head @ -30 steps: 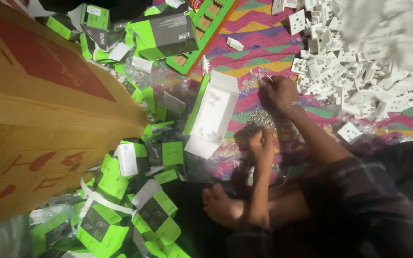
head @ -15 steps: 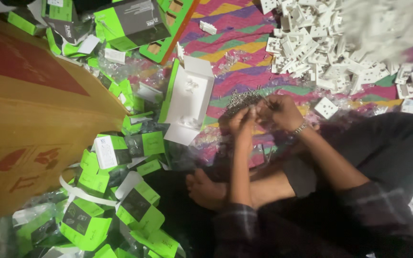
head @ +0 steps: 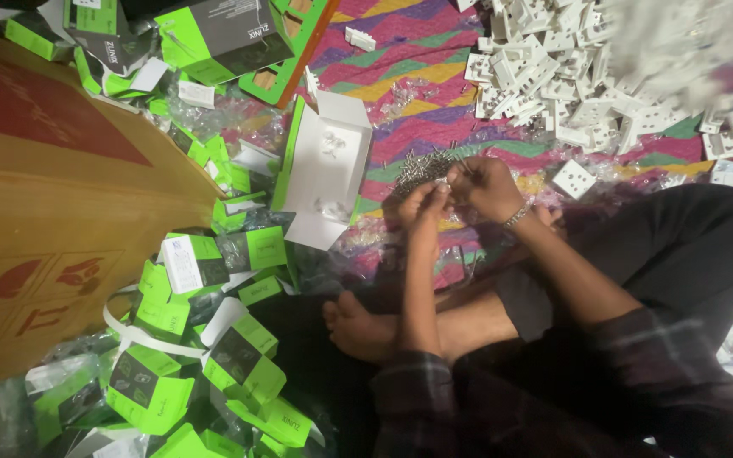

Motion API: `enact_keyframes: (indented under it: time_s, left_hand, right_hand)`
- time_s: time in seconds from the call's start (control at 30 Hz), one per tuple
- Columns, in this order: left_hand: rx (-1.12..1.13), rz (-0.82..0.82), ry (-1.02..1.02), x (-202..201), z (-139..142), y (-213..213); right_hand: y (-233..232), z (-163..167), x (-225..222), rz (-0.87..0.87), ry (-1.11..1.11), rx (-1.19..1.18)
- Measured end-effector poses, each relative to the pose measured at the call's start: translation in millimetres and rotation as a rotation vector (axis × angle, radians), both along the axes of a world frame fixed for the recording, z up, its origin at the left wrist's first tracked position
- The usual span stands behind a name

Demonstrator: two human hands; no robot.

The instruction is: The person sits on a colorful mat and repeatedly picks up small metal screws from a pile, places them into a clear plastic bag, and then puts the bag into a small white box. The person continues this process with multiple bags and boxes.

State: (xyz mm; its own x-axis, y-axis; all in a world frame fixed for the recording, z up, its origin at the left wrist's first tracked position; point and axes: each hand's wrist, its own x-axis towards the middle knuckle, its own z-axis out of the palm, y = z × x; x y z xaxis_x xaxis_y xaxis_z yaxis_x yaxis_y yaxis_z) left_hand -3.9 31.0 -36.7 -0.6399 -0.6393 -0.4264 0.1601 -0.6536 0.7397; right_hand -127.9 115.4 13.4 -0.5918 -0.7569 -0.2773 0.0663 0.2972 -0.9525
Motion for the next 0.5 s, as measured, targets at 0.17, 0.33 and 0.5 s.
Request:
enact_keyframes:
  time_s: [0.17,0.33,0.5]
  left_hand:
    - [-0.021,-0.039,0.004,-2,5,-2]
    - [0.050,0.044,0.037,-3,9,-4]
    - [0.013,0.084,0.064,-1,0,-5]
  right_hand:
    - [-1,15,-1,0.054,0.059,0.011]
    - [-1,29,-1,-0.029,0.121,0.137]
    - [3,34,-1,0.131,0.292,0.073]
